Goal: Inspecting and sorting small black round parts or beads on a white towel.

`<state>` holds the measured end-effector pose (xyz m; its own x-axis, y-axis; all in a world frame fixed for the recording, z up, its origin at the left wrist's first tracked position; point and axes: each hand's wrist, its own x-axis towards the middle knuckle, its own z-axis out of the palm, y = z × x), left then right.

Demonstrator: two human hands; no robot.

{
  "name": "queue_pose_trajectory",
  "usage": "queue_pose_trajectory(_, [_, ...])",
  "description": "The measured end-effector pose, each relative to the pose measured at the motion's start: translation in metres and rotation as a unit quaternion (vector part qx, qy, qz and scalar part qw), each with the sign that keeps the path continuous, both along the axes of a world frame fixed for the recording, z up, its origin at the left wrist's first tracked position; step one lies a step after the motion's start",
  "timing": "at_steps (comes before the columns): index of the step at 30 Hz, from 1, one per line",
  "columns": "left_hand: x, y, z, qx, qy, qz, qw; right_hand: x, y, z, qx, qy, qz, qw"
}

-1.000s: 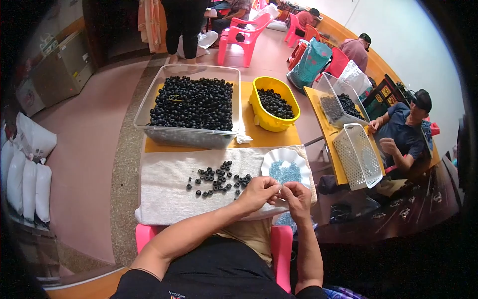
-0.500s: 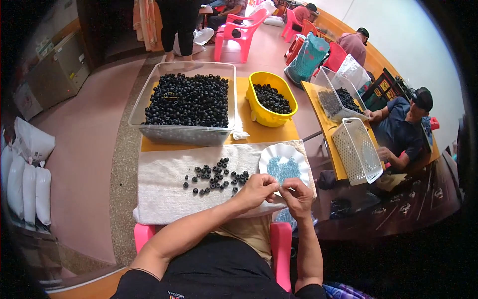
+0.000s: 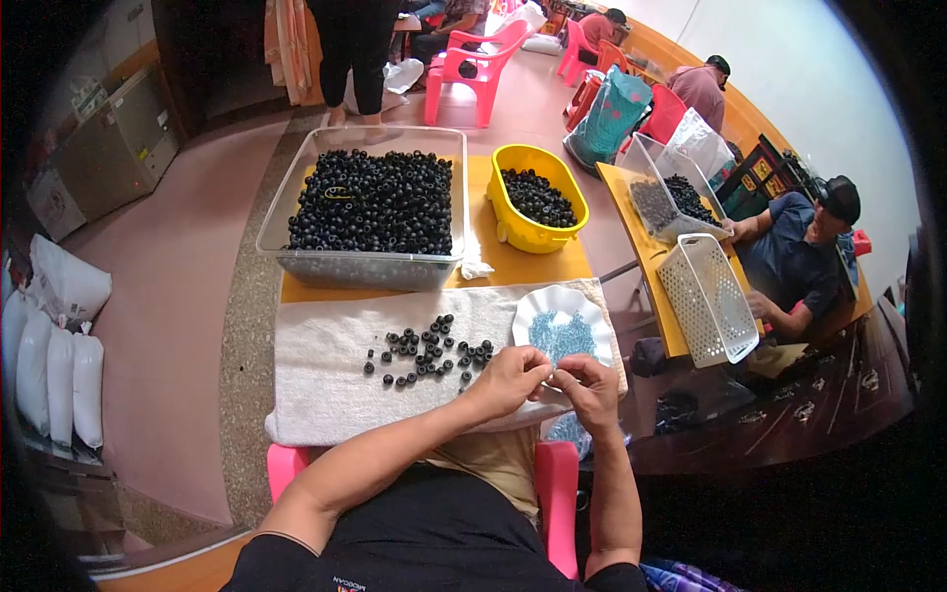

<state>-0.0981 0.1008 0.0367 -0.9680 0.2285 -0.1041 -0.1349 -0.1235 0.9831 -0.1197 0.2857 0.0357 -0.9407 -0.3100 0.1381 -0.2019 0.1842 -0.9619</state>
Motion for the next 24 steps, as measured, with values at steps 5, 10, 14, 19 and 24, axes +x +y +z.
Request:
queue_pose_trajectory(5, [0.001,0.000,0.000,-0.046,0.036,0.001,0.998,-0.003,0.006,-0.002,-0.014,-0.060,0.043,0.997])
queue_pose_trajectory(10, [0.001,-0.001,-0.001,-0.072,0.052,-0.001,0.996,-0.001,0.004,0.003,-0.047,-0.105,0.027,0.993])
queue_pose_trajectory(14, [-0.001,-0.002,-0.001,-0.079,0.055,0.000,0.995,-0.001,0.003,0.007,-0.027,-0.056,0.024,0.998])
queue_pose_trajectory(19, [-0.002,-0.003,0.003,-0.094,0.064,-0.004,0.994,-0.003,0.008,0.000,0.043,0.089,0.056,0.993])
queue_pose_trajectory(24, [-0.005,-0.003,-0.008,-0.148,0.110,0.019,0.983,0.004,-0.008,0.019,0.184,0.303,0.040,0.934])
